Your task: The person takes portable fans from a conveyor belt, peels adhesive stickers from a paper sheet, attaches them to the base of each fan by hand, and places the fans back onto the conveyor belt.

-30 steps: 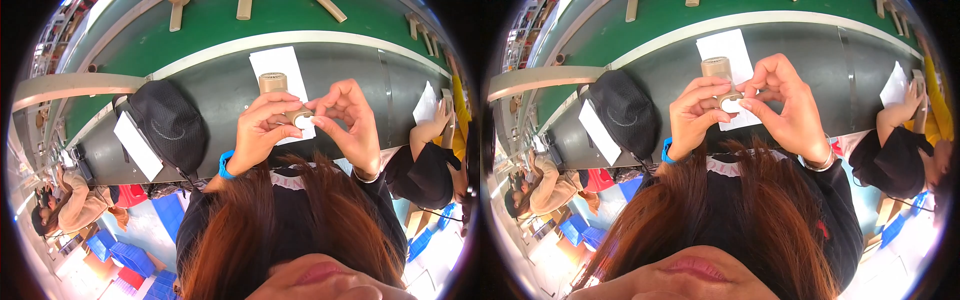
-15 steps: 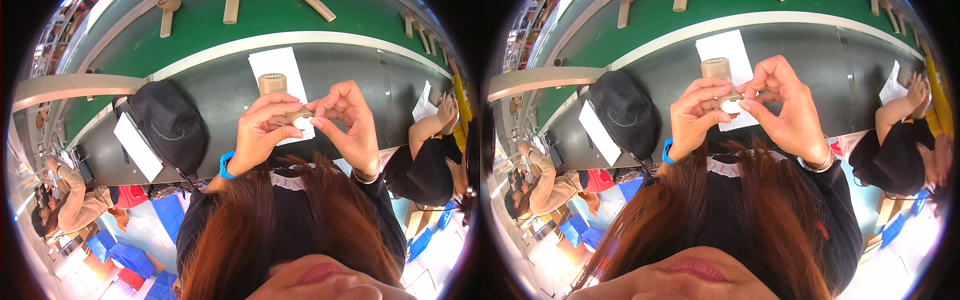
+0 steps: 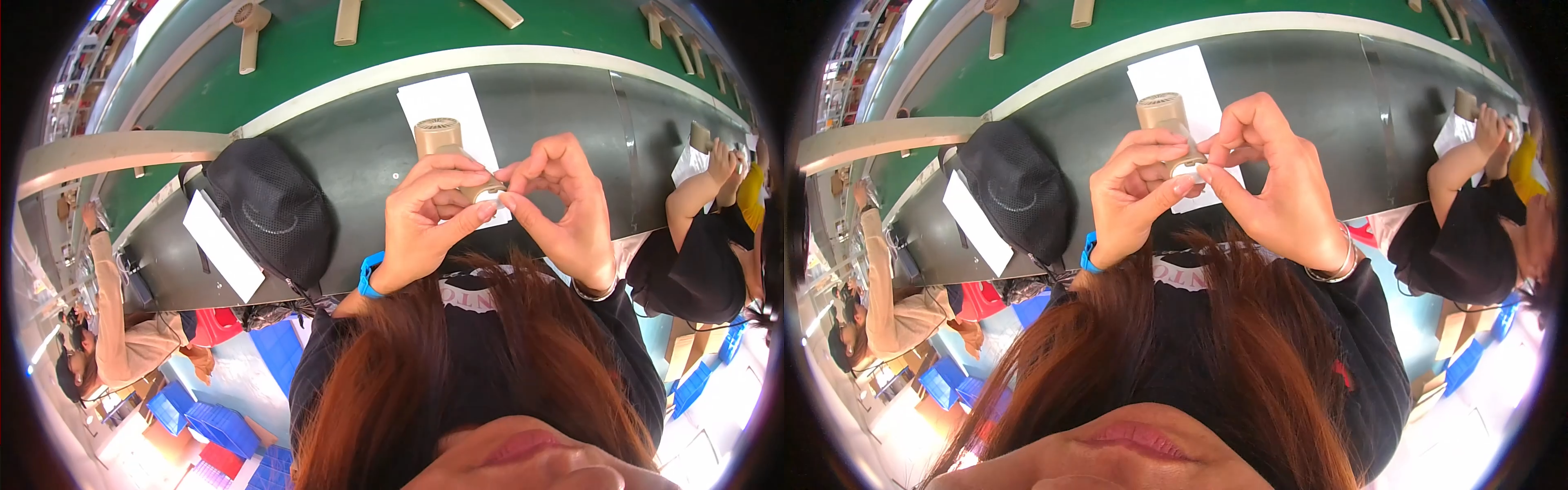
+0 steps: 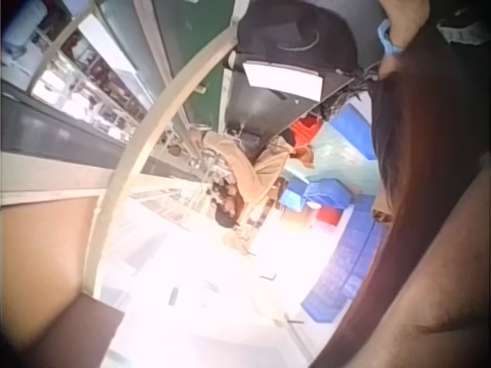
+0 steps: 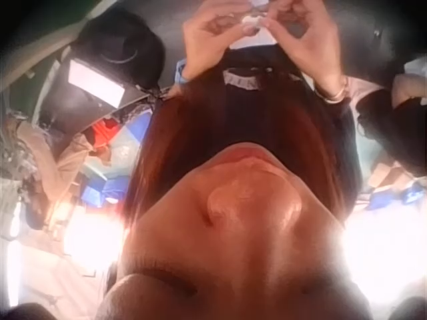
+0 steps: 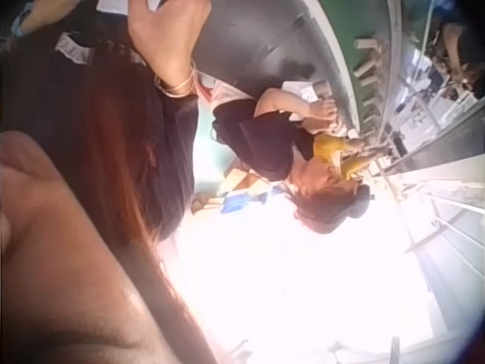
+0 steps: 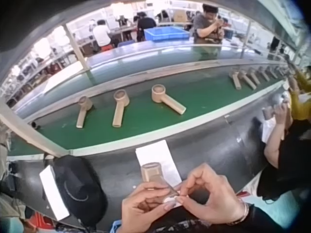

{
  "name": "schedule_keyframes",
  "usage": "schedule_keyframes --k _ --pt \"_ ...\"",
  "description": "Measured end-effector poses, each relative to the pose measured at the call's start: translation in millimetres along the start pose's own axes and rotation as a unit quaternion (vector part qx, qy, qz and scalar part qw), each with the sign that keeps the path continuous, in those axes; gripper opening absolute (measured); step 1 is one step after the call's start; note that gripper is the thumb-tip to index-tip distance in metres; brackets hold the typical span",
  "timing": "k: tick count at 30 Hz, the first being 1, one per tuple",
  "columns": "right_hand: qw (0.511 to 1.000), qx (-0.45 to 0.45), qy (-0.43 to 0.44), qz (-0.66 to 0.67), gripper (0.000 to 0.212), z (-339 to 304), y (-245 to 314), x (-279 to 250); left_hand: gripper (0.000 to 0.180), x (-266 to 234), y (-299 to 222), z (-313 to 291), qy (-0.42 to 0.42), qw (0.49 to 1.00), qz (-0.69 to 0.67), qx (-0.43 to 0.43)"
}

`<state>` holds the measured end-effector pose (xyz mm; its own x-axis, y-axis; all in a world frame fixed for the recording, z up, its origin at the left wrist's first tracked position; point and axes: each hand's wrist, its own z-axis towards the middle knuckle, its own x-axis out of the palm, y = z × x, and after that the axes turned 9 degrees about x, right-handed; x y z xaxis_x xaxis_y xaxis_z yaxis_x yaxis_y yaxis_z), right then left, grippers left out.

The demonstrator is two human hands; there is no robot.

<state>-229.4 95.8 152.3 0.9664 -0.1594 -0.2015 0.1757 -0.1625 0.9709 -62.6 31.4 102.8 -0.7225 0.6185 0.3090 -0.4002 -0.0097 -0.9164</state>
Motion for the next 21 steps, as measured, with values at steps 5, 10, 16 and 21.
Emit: schedule_keyframes --k 5,10,16,21 --pt "0.999 -0.022 -0.032 -0.034 0.034 -3.4 -6.4 2.1 0.026 4.1 2.6 0.5 -0.019 1.0 -0.004 0.004" --pt "0.994 -0.042 -0.069 -0.07 0.035 -4.4 -2.5 3.5 0.027 5.8 2.1 1.5 -0.018 1.0 -0.004 0.001" --pt "0.994 -0.027 -0.071 -0.082 0.036 -3.1 -3.8 0.5 0.027 7.5 4.5 2.8 -0.02 1.0 -0.017 -0.012" --pt "0.989 -0.045 -0.091 -0.105 0.035 -2.9 -0.9 5.8 0.025 4.6 -1.9 1.0 -0.026 1.0 0.001 0.0"
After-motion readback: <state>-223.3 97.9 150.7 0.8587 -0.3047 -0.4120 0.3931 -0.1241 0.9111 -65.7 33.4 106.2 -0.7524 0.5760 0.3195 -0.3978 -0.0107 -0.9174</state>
